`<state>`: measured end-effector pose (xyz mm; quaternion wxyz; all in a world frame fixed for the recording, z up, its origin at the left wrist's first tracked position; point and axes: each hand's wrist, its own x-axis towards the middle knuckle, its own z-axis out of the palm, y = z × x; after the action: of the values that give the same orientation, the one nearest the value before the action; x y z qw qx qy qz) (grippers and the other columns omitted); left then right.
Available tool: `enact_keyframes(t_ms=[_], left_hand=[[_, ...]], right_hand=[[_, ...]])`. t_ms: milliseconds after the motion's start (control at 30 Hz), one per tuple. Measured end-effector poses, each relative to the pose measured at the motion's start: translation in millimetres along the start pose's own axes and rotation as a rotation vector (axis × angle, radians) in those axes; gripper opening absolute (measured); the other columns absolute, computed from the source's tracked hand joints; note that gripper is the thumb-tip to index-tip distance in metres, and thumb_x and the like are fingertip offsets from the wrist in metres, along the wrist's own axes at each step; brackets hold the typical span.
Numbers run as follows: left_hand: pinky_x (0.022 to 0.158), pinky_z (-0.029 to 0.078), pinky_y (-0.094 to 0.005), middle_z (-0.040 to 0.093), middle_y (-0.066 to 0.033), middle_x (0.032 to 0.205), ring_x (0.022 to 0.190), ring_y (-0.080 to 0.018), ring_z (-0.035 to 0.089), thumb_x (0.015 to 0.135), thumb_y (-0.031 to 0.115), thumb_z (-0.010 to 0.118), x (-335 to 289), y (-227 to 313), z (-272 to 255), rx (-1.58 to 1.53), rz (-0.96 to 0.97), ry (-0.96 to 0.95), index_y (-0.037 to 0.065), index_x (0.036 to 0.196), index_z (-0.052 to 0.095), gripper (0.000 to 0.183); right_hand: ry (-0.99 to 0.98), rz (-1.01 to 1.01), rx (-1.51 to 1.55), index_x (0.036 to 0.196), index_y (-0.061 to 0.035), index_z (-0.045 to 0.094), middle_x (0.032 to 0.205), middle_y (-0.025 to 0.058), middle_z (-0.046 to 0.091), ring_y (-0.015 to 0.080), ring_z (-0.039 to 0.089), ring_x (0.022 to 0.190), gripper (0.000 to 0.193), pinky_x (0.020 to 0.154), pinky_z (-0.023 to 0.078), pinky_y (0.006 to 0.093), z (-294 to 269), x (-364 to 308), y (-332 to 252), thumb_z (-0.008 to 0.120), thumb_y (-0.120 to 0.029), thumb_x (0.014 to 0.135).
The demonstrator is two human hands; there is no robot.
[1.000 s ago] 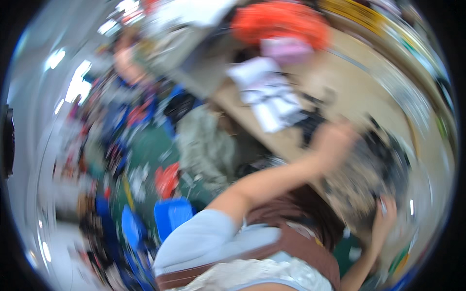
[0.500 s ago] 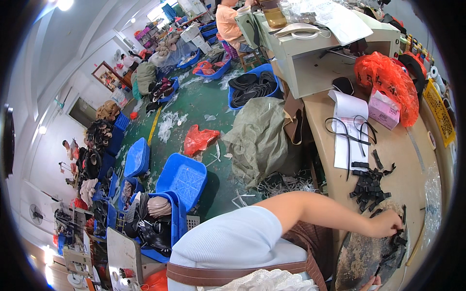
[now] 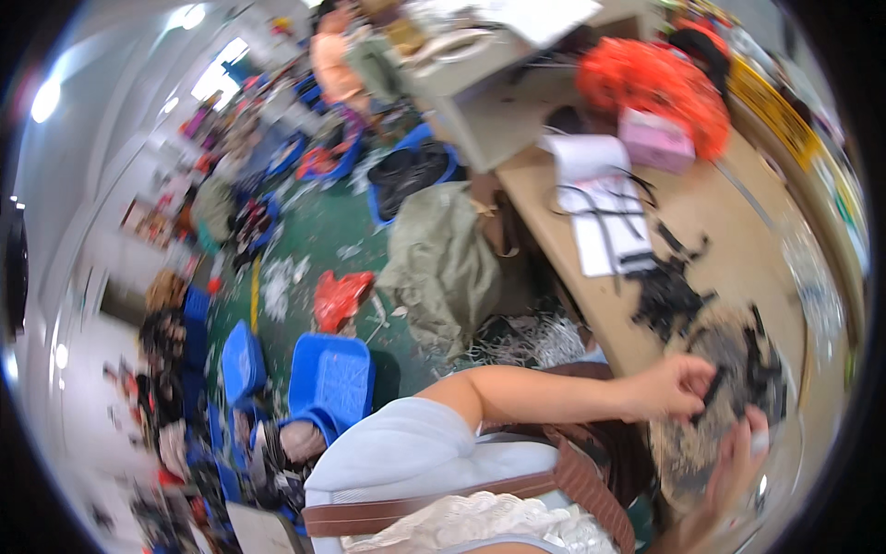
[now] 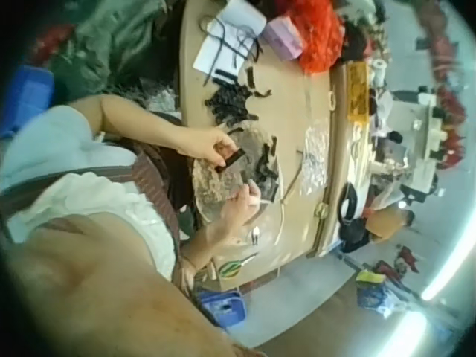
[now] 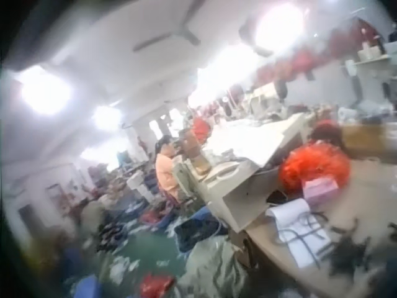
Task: The person assembles small black straps by applying glue from a bottle onto the pieces and folding and pressing them together by hand.
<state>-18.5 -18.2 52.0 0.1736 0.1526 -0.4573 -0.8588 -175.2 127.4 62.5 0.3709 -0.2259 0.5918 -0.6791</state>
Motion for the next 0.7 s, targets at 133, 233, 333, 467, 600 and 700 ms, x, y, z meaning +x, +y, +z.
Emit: enact_keyframes(t_ms=[133,233,333,467,600,700], left_hand=[[0.068,0.053,-0.0263,0.051,-0.0083,0.098,0.081,-0.0131,0.057,0.077,0.004,0.064,-6.7,8.0,-19.1,0.044,-0.031,0.064,-0.001,0.118,0.045,0.046],[0.069,0.051,-0.0229,0.054,-0.004,0.096,0.081,-0.0111,0.057,0.079,-0.001,0.061,-11.4,21.8,-15.4,0.068,0.027,0.096,0.002,0.119,0.047,0.042],[0.076,0.048,-0.0223,0.052,-0.0061,0.104,0.088,-0.0098,0.056,0.08,-0.003,0.059,-16.3,34.5,3.2,0.073,-0.006,0.081,-0.003,0.123,0.041,0.047],[0.078,0.047,-0.0223,0.051,-0.0067,0.107,0.09,-0.0108,0.055,0.078,-0.007,0.059,-11.7,28.3,8.4,0.153,-0.025,0.051,-0.005,0.124,0.04,0.049],[0.079,0.047,-0.0221,0.05,-0.0069,0.108,0.091,-0.0109,0.055,0.078,-0.009,0.058,-13.4,26.9,13.5,0.229,0.002,0.052,-0.005,0.125,0.04,0.05],[0.079,0.046,-0.0221,0.05,-0.0074,0.109,0.092,-0.0111,0.055,0.078,-0.008,0.057,-13.5,28.8,17.5,0.226,-0.033,0.03,-0.005,0.124,0.041,0.049]], right_hand=[[-0.097,0.04,0.2,0.086,-0.0067,0.049,0.061,-0.005,0.039,0.0029,0.034,0.047,0.013,0.043,0.027,0.0176,38.7,9.1,-11.2,0.058,-0.014,0.082],[-0.116,0.018,0.218,0.082,-0.0056,0.05,0.062,-0.0035,0.044,0.0047,0.039,0.05,0.015,0.045,0.031,0.0194,50.8,6.7,-36.3,0.062,-0.014,0.079],[-0.105,0.161,0.232,0.083,-0.0039,0.056,0.066,-0.0022,0.05,0.0042,0.045,0.053,0.014,0.047,0.034,0.0186,46.9,8.9,-33.5,0.065,-0.013,0.077],[-0.098,0.193,0.167,0.081,-0.0038,0.058,0.067,-0.0021,0.052,0.0037,0.046,0.055,0.012,0.048,0.035,0.0186,43.9,-0.9,-34.4,0.066,-0.013,0.076],[-0.116,0.193,0.033,0.079,-0.0032,0.06,0.069,-0.0007,0.056,0.0042,0.049,0.06,0.012,0.053,0.038,0.0189,48.2,-2.2,-31.1,0.066,-0.012,0.075],[-0.111,0.206,0.023,0.079,-0.0031,0.06,0.072,0.0012,0.059,0.0049,0.052,0.063,0.012,0.057,0.041,0.0196,48.8,-2.3,-26.7,0.066,-0.012,0.074]])
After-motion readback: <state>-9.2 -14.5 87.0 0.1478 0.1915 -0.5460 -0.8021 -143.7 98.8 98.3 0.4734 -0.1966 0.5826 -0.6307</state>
